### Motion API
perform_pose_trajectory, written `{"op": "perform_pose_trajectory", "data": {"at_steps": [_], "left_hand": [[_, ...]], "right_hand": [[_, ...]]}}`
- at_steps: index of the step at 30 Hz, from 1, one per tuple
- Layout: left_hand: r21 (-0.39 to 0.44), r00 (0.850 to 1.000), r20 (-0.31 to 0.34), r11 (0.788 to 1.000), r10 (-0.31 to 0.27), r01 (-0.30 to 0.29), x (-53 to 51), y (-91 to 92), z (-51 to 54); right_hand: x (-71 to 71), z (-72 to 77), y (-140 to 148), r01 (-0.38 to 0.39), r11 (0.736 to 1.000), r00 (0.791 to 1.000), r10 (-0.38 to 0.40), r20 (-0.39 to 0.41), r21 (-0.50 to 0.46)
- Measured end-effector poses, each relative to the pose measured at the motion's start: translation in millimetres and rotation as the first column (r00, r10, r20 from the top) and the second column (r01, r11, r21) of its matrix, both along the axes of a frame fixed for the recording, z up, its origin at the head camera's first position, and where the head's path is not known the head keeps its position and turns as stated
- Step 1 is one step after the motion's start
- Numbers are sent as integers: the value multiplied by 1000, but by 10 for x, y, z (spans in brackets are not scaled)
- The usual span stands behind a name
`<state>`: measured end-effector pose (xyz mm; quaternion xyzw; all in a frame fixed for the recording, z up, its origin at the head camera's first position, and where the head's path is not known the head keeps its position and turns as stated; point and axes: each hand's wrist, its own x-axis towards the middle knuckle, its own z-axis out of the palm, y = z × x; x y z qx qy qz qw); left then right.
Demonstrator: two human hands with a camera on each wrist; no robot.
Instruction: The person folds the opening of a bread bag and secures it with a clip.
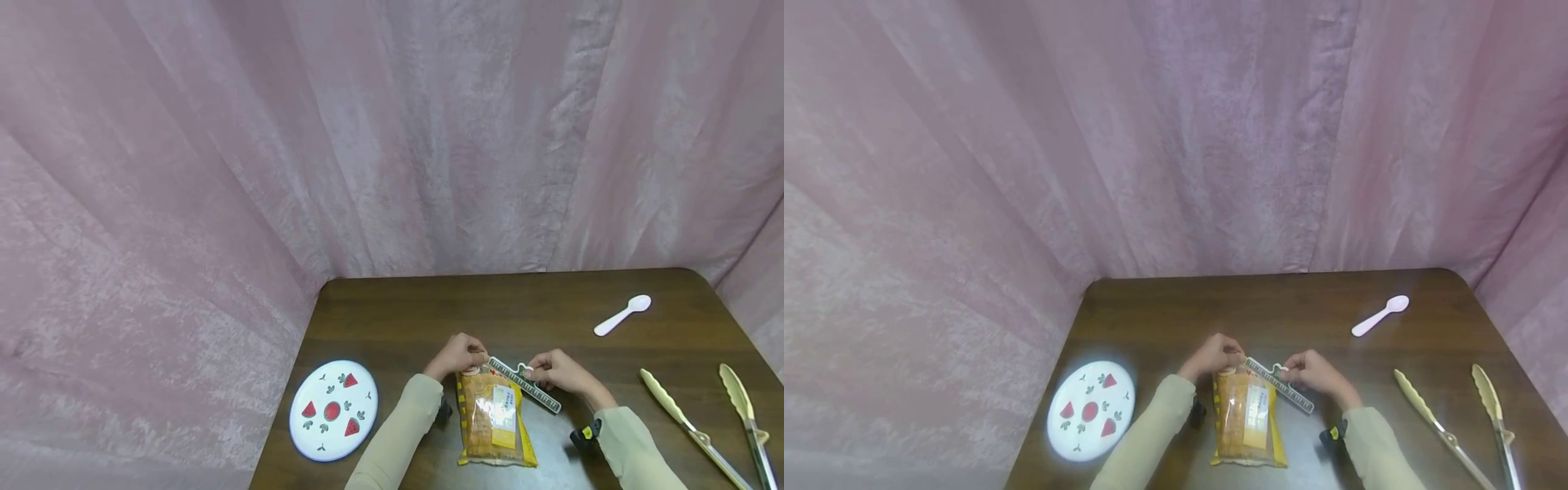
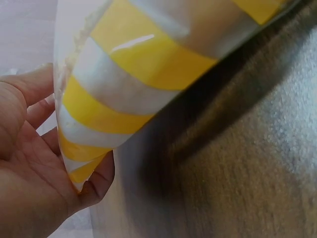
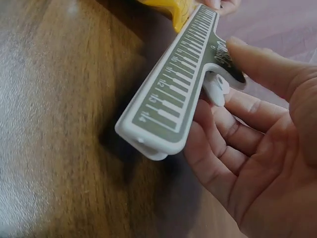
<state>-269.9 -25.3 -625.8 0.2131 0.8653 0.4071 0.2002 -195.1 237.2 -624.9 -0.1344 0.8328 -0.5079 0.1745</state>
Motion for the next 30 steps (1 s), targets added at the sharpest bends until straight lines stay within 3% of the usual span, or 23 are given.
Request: {"op": "perform_pose_trajectory", "data": {"at_steps": [5,10,18,23,30], "left_hand": [[8,1000,1,1000,-3,3,2,0,21],[45,1000,18,999,12,-13,-12,-41,-44],[123,990,92,985,111,-122,-35,-209,-140],[218,961,208,949,184,-229,-40,-322,-156],[212,888,361,902,286,-377,2,-421,-176]], "right_hand": [[10,4,-14,-21,1000,1000,21,-7,-3],[40,-15,-32,-10,1000,1000,10,-13,-22],[84,0,-61,6,1000,999,-7,-46,-24],[88,6,-65,29,999,998,-30,-49,-15],[84,18,-74,46,999,997,-47,-59,-24]]}}
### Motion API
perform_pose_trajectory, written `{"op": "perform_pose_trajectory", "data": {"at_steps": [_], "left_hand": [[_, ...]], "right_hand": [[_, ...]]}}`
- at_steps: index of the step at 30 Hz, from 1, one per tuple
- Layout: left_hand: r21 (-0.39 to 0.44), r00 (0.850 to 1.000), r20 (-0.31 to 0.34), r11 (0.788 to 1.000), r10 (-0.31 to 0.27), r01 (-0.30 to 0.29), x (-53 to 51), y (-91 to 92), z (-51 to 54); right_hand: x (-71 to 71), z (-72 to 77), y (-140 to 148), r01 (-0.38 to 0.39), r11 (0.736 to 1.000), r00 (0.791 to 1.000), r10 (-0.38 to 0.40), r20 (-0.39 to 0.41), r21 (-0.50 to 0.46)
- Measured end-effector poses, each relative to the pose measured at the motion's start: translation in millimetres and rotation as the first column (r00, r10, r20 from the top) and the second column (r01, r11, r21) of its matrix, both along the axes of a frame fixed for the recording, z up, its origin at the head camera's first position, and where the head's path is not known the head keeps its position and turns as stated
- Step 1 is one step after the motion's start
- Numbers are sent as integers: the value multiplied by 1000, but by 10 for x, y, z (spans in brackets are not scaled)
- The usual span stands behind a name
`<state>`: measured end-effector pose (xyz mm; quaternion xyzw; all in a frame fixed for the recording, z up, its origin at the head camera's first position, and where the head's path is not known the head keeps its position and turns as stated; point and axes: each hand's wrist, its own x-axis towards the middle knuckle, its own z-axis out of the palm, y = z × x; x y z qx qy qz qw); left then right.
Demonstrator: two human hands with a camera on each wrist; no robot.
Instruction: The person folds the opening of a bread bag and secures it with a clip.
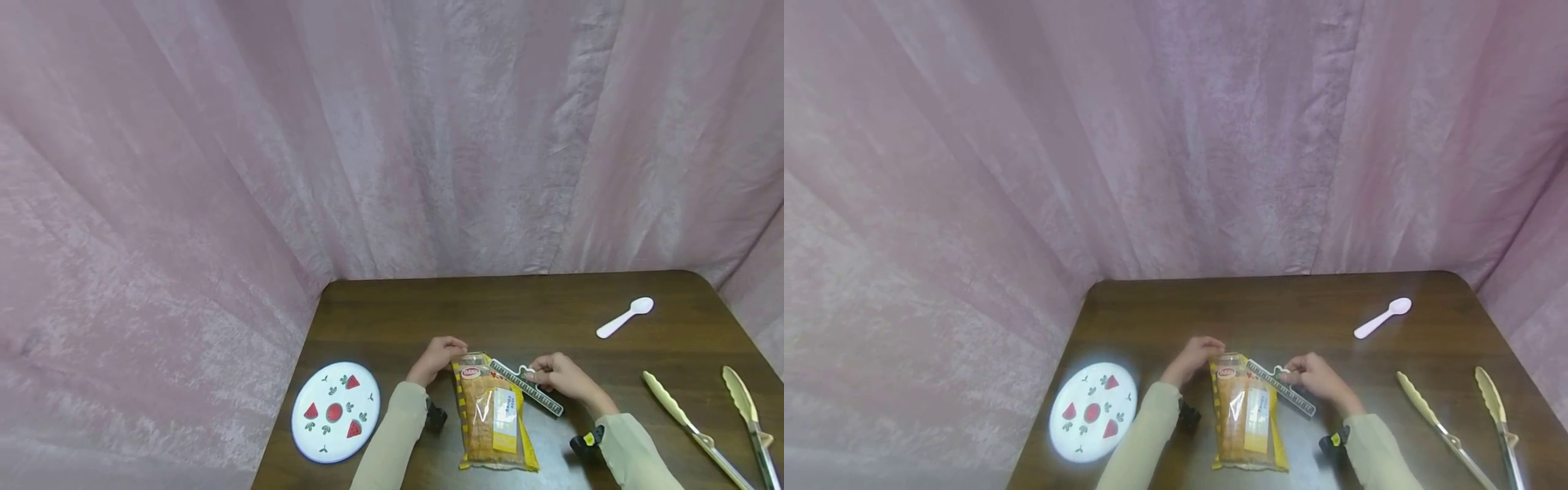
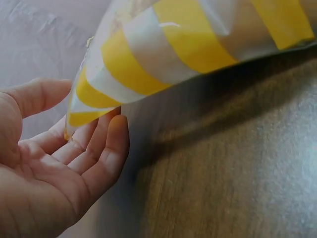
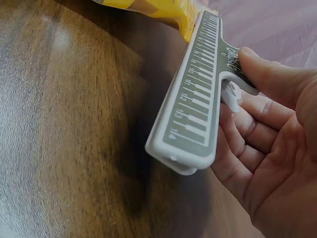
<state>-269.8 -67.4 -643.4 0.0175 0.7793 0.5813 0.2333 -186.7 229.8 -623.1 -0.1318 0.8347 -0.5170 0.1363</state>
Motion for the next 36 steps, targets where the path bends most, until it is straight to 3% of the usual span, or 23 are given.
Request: {"op": "perform_pose_trajectory", "data": {"at_steps": [4,13,23,28,36], "left_hand": [[23,999,48,1000,-6,5,34,-17,-4],[74,994,56,993,-97,93,47,-15,-50],[69,995,69,995,-76,71,-14,-12,-110],[74,995,54,994,-80,76,-51,-12,-64],[72,994,69,994,-87,82,-7,-29,-21]], "right_hand": [[18,-21,8,5,1000,1000,-5,-2,5],[13,-64,-5,24,1000,999,-23,-27,17],[14,-4,-54,73,997,996,-72,-42,12],[-45,-5,-50,95,995,994,-94,-47,23],[-65,-63,-92,126,991,992,-124,-36,42]]}}
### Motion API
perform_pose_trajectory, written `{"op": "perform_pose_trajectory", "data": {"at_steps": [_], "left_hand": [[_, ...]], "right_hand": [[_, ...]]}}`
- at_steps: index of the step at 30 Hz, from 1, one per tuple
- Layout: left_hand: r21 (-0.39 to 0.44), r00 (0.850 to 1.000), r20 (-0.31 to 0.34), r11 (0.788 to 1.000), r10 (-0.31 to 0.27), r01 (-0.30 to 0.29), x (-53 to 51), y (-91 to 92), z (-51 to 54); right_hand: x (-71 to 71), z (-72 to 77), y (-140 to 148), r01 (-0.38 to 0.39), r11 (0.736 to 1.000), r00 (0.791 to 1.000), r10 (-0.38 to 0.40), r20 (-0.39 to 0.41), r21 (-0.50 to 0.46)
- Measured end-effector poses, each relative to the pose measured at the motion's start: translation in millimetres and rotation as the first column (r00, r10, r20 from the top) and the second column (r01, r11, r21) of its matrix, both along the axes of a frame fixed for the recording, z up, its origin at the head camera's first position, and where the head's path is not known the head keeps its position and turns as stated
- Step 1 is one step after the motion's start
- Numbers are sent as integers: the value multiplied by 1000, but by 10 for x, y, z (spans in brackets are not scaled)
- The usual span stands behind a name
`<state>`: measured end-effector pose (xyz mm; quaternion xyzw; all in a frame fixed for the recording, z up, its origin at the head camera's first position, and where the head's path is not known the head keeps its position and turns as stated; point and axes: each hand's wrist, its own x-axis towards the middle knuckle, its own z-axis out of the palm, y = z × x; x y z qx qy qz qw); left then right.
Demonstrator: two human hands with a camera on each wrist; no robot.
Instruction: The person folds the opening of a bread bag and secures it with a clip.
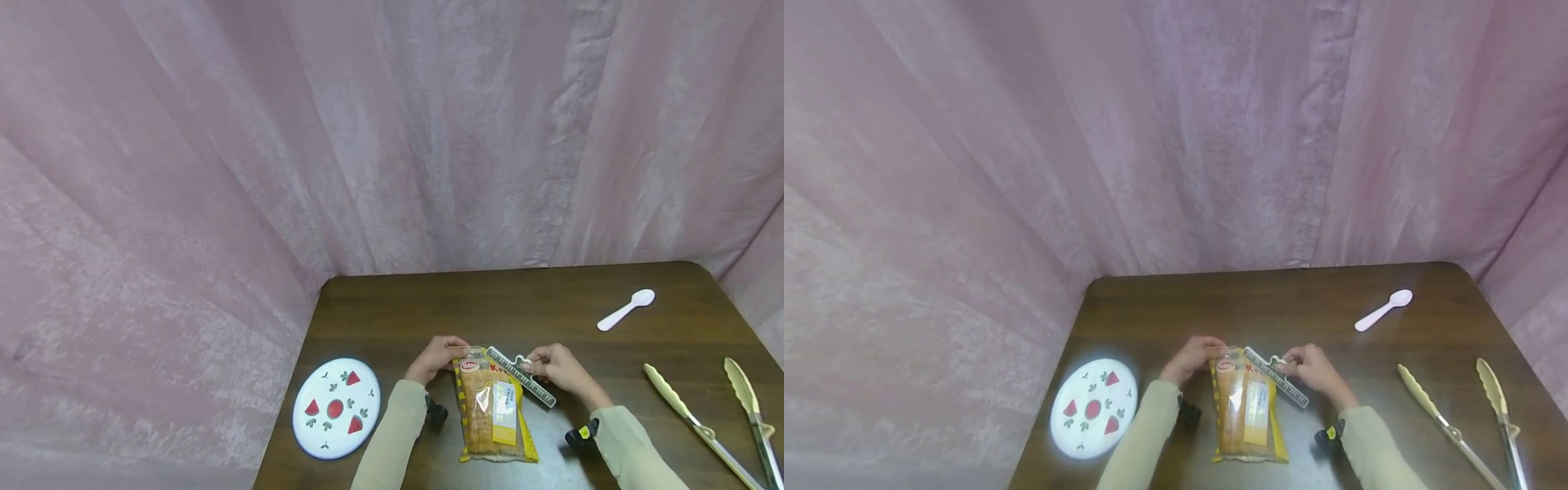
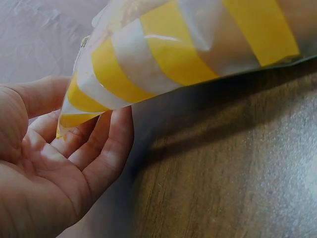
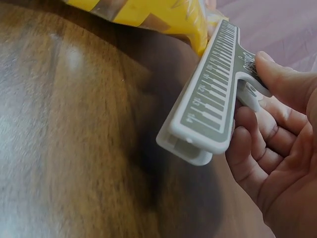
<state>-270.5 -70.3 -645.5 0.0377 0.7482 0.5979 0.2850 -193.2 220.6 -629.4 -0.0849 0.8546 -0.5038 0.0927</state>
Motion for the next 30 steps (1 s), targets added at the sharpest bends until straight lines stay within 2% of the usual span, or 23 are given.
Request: {"op": "perform_pose_trajectory", "data": {"at_steps": [6,13,22,30], "left_hand": [[15,1000,-6,1000,-10,10,4,3,28],[19,1000,-15,1000,-13,13,-10,-1,21],[20,1000,-9,1000,-2,2,55,10,60],[21,1000,-12,1000,6,-6,62,6,65]], "right_hand": [[-49,10,-38,4,1000,1000,-5,-22,-14],[-85,58,-90,20,1000,1000,-20,-6,-11],[-84,123,-172,-1,1000,1000,0,-31,-30],[-140,95,-222,0,1000,999,-1,-44,-25]]}}
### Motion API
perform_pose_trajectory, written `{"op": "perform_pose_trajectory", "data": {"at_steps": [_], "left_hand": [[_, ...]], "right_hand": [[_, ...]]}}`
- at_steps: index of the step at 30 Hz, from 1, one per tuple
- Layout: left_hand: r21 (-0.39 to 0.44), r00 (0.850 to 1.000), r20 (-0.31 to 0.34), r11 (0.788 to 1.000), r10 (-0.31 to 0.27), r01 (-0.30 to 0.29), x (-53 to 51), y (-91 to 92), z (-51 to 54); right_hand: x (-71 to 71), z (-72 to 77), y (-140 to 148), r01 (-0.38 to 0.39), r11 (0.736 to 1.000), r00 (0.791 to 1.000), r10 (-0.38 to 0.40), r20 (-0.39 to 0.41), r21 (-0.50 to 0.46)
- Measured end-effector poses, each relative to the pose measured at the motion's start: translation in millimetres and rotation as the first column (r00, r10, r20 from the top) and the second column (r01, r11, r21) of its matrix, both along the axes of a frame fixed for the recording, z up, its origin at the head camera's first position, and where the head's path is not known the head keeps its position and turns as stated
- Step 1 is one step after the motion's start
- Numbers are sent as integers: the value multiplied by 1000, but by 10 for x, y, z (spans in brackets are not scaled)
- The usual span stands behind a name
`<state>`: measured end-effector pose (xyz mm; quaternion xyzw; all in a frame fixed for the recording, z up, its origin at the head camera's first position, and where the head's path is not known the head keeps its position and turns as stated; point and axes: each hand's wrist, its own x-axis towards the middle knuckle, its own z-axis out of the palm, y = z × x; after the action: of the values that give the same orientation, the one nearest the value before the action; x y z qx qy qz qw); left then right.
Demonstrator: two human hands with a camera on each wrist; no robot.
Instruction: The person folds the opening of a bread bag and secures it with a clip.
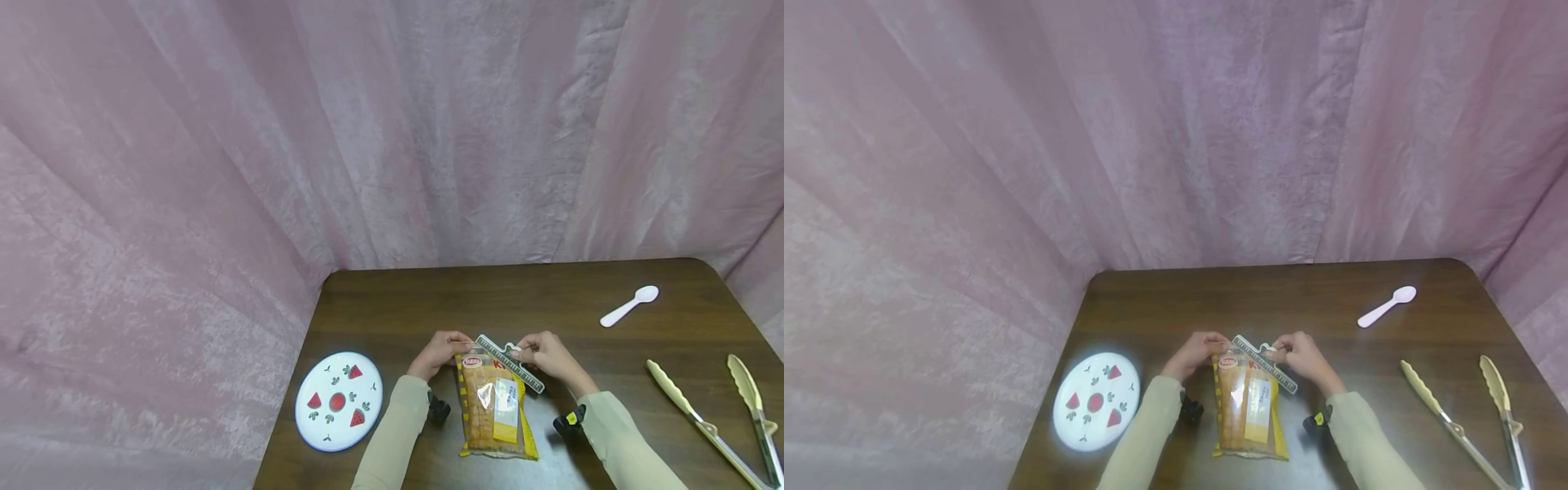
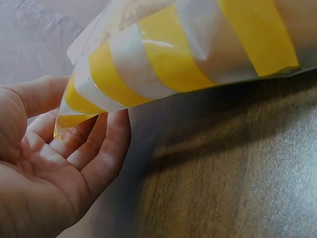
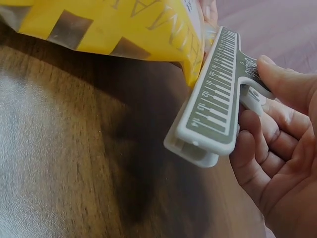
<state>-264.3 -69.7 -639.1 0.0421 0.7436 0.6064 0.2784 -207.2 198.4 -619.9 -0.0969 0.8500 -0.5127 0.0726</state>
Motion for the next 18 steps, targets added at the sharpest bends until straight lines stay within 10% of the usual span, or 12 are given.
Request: {"op": "perform_pose_trajectory", "data": {"at_steps": [18], "left_hand": [[7,1000,-3,1000,-10,10,-44,17,-64]], "right_hand": [[-14,-69,9,19,1000,998,-18,56,-11]]}}
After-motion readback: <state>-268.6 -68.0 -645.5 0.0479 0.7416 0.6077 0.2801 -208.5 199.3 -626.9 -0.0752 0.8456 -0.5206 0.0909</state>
